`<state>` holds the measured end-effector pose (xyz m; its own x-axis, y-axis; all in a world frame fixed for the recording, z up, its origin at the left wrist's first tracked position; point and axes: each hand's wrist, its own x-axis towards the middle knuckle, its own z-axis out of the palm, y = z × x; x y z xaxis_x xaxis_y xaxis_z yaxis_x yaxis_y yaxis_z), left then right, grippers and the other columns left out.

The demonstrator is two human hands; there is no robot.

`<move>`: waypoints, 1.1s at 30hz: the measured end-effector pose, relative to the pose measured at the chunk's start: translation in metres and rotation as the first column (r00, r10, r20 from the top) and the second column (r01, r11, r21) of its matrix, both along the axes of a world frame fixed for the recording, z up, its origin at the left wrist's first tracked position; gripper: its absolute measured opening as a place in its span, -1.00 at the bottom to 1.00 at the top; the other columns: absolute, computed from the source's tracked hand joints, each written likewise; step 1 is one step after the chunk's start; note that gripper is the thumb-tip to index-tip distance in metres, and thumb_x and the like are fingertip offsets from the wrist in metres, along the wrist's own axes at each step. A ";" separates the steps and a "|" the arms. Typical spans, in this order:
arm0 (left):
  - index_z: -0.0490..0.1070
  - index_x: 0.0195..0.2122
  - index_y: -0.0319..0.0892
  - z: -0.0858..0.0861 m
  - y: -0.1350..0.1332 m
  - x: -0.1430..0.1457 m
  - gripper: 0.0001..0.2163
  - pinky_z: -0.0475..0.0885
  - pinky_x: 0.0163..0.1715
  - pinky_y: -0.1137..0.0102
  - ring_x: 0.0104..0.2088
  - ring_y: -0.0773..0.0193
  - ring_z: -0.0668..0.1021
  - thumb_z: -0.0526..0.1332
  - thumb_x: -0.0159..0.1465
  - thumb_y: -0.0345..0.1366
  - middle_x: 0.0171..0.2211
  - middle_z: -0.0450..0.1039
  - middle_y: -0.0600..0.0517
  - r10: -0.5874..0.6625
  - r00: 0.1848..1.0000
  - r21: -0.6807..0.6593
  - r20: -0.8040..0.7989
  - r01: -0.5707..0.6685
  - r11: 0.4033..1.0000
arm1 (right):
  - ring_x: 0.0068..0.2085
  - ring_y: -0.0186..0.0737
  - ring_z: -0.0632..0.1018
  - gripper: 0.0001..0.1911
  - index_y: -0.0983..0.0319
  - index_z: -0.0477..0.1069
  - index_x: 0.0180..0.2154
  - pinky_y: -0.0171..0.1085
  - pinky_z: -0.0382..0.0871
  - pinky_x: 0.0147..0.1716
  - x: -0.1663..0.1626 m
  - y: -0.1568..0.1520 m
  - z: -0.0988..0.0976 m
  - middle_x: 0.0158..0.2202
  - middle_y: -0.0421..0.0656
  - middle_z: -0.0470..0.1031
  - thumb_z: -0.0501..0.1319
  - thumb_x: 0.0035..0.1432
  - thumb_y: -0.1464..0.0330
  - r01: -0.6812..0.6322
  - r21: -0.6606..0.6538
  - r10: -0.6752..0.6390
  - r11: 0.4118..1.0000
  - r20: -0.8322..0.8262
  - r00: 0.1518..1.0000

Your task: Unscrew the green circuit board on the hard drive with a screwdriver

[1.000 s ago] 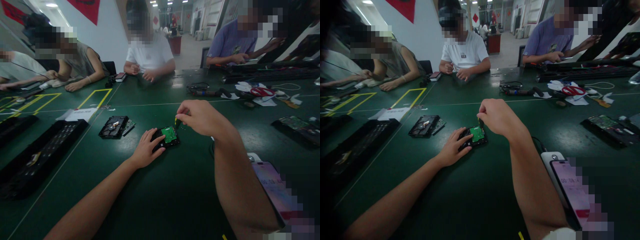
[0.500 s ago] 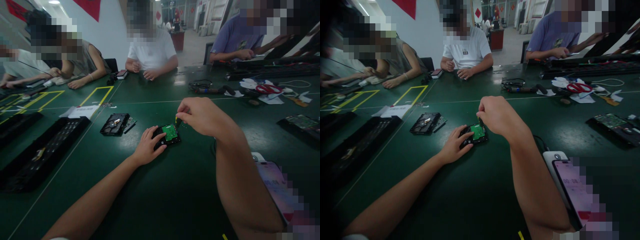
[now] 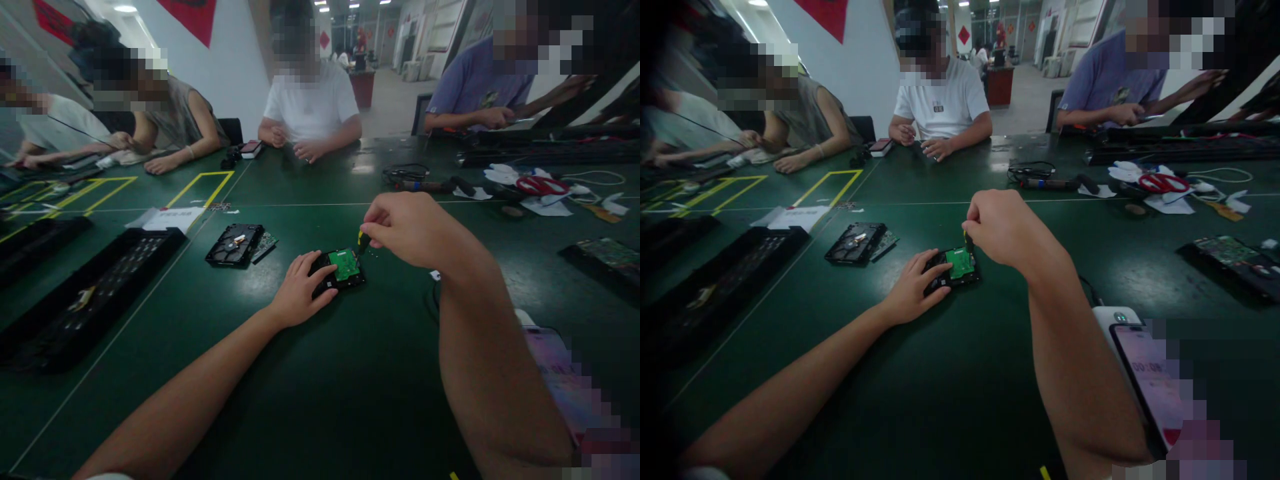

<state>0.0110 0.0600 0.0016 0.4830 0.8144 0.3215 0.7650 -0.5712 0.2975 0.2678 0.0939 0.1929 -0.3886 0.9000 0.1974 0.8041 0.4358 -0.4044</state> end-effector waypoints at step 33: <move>0.48 0.16 -0.10 0.065 -0.043 0.045 -0.74 0.48 0.22 -0.06 0.18 -0.04 0.55 0.22 0.48 -0.25 0.11 0.55 -0.17 -0.181 0.894 0.225 0.409 0.094 0.970 | -0.25 -0.09 0.68 -0.78 0.20 0.64 -0.26 -0.21 0.45 -0.24 0.002 0.006 0.000 -0.33 -0.12 0.70 0.33 0.29 0.20 -0.056 -0.036 0.057 0.998 0.003 0.998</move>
<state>0.0561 0.0173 0.0666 0.3680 0.6498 0.6651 0.5005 -0.7412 0.4473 0.2697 0.0998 0.1926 -0.4398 0.8831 0.1637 0.7802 0.4659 -0.4173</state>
